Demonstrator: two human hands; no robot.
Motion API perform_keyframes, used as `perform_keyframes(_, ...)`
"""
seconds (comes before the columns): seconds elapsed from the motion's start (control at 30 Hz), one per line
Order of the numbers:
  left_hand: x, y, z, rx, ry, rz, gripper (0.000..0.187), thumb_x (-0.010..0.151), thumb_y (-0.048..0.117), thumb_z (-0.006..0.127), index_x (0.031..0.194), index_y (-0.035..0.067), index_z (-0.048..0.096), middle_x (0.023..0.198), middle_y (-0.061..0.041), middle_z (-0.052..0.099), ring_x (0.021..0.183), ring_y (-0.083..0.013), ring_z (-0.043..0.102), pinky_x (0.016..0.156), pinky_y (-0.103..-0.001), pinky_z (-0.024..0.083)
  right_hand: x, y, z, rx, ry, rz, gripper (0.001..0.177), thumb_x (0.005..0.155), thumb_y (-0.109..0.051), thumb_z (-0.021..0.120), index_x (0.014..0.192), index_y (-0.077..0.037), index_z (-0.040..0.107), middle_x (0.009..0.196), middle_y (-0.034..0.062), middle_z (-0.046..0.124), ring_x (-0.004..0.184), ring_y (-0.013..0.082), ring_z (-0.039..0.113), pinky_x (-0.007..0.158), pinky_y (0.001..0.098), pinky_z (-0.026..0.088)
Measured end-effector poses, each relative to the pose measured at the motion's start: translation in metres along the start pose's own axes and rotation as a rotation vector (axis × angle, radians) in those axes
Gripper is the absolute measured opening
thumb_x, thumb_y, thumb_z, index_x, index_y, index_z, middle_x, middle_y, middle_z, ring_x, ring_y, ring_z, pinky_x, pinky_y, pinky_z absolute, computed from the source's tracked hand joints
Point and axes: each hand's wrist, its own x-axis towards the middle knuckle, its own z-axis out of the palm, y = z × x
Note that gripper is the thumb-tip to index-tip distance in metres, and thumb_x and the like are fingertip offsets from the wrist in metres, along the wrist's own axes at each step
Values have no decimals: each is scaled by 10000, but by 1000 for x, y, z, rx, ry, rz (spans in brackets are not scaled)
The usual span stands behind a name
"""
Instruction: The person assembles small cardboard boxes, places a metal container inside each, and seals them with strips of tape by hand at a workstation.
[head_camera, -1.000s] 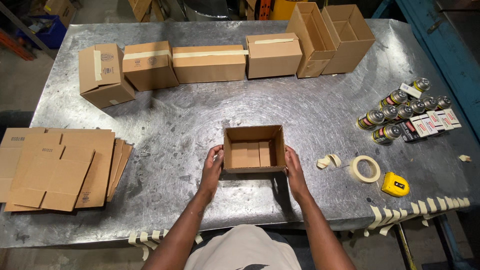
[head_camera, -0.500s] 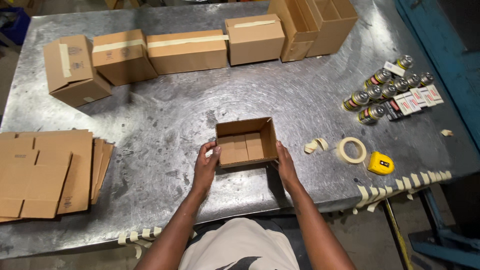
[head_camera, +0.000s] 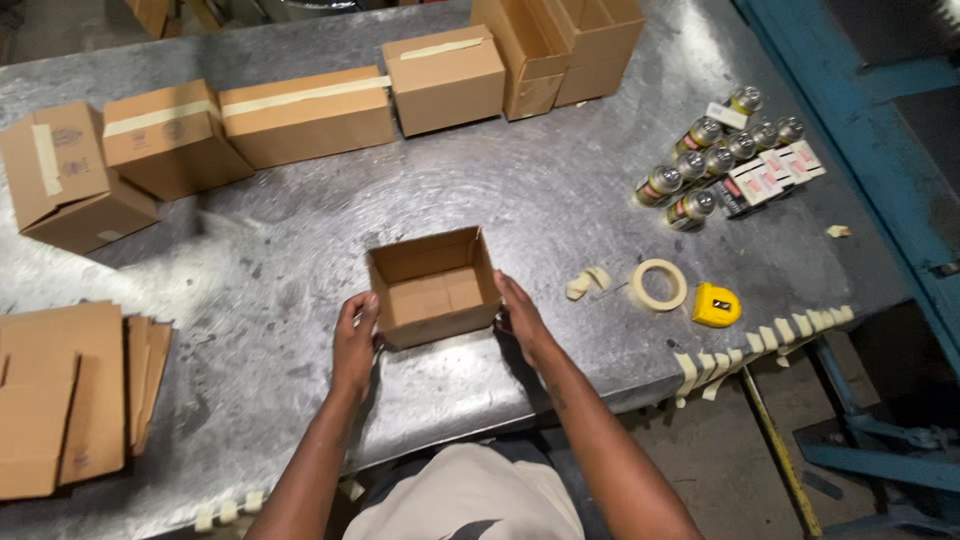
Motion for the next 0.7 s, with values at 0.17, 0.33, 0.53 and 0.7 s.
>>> perform_keyframes(0.17,-36,37,8,36,48,24,571,1199,474,669,1629,101,619,1541,-110,566,1436,-309,565,1130,-556,523,-26,-27,-31,87,-43,-148,717,1196,-567,581,1850,-315,433,1706,97,579,1409,233,631,1162,399,578)
perform_keyframes(0.33,-37,22,4,-13,66,66,541,1237,486,599,1636,121,609,1505,-78,604,1413,-261,621,1156,-501,546,47,-33,-186,-102,335,-323,823,1102,-444,870,1791,-196,494,1569,158,711,1307,317,727,1078,494,633)
perform_keyframes(0.53,-52,36,16,-39,137,165,532,1216,416,626,1639,95,596,1511,-84,623,1343,-207,649,1169,-442,559,207,15,-419,-540,1004,-497,840,824,-398,1116,1486,-121,682,1209,147,803,1204,396,776,1025,535,637)
perform_keyframes(0.7,-64,40,19,39,208,248,496,1213,340,638,1633,82,594,1553,-93,600,1349,-182,605,1205,-424,522,218,-30,-445,-793,1089,-530,949,738,-421,1124,1480,-91,632,1359,239,701,1354,501,675,1199,603,535)
